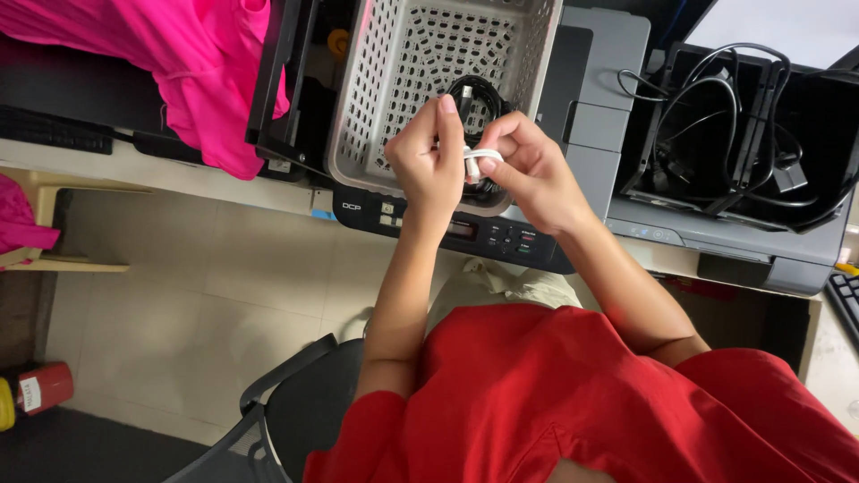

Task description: Organizing and winding power cables and adapters into a basket.

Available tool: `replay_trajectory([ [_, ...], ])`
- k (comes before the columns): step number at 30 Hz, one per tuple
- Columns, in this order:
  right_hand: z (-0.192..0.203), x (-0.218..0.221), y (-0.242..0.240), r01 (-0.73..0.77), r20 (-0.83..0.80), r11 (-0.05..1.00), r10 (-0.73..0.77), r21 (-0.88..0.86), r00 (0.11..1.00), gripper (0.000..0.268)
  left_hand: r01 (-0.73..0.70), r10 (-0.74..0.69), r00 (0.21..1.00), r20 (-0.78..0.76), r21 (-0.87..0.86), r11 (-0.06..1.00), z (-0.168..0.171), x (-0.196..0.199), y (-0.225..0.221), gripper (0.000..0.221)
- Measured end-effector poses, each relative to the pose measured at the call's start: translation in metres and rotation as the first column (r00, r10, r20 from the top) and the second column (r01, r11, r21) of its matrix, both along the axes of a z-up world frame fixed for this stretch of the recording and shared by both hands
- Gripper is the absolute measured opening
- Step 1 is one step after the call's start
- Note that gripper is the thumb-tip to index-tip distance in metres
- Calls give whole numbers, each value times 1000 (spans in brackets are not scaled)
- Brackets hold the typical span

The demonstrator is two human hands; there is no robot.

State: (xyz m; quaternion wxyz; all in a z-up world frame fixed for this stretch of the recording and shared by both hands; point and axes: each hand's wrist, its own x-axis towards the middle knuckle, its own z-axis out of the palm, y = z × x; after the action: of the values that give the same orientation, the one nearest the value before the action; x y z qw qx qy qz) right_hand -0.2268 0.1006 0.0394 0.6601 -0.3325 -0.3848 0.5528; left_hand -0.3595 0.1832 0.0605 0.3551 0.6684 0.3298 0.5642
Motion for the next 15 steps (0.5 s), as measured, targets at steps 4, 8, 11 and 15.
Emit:
replay_trajectory([
  [4, 18, 4, 5, -94, 39, 994, 92, 47, 995, 31, -38, 38, 998, -50, 10, 999, -2, 0, 10, 38],
  [8, 40, 8, 10, -21, 748, 901, -347, 434, 566, 32, 81, -90, 991, -99, -87, 993, -6, 6, 27, 39],
  [11, 41, 16, 18, 22, 784, 862, -470, 506, 406, 25, 221, -237, 964, -122, -137, 966, -23, 10, 46, 39],
  [15, 35, 30, 24, 99, 799, 886, -453, 453, 396, 21, 450, -469, 883, -33, -231, 863, -22, 7, 64, 32],
])
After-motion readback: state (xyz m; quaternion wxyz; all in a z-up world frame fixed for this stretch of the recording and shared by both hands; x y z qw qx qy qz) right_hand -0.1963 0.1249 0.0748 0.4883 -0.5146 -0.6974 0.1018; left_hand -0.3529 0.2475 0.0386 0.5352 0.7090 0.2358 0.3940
